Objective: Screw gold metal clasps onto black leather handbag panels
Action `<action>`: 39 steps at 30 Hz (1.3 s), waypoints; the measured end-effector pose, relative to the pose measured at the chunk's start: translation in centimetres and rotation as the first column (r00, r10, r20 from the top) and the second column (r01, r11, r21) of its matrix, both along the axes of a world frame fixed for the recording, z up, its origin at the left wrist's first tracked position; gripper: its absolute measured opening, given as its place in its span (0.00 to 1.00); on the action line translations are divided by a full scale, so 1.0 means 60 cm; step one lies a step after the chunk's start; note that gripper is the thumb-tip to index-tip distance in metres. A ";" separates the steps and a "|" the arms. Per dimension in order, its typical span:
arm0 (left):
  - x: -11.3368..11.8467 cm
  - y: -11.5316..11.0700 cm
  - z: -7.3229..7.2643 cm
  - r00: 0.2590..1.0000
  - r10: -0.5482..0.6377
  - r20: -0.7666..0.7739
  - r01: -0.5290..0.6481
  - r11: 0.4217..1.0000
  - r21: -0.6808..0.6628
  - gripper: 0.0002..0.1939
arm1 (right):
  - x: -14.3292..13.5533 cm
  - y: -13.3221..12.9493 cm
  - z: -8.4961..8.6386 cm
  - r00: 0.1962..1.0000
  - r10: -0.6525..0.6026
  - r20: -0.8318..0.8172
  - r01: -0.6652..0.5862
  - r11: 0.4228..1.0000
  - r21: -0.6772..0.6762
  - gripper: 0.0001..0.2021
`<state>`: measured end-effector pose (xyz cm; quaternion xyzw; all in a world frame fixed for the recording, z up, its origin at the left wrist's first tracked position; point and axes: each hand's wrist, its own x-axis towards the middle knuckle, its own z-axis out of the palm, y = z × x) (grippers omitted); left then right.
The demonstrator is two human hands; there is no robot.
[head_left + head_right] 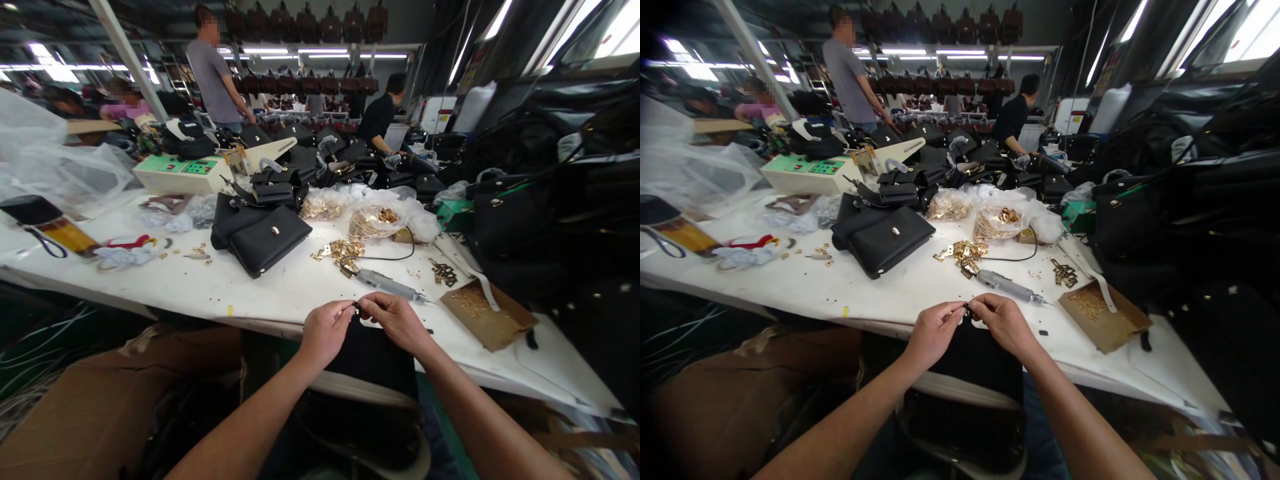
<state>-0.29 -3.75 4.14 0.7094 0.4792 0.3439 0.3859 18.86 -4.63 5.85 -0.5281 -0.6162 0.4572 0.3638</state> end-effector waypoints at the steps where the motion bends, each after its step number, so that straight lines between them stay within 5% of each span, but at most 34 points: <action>1: 0.000 0.000 0.000 1.000 0.003 0.003 -0.003 1.000 -0.015 0.15 | 0.000 -0.001 -0.001 1.000 0.007 -0.006 -0.007 1.000 0.000 0.17; 14: 0.003 0.014 -0.018 0.996 -0.048 0.072 0.054 0.996 -0.072 0.13 | -0.008 -0.006 -0.040 0.981 -0.112 0.156 0.067 0.961 0.268 0.07; 33: 0.024 0.035 -0.025 0.995 0.047 -0.092 -0.055 0.995 -0.087 0.10 | -0.025 0.007 -0.051 0.956 -0.240 0.169 0.206 0.959 0.192 0.10; 39: 0.022 0.054 -0.024 0.997 -0.012 -0.073 0.001 0.990 -0.143 0.10 | -0.017 0.016 -0.053 0.975 -0.219 0.025 0.219 0.976 -0.018 0.11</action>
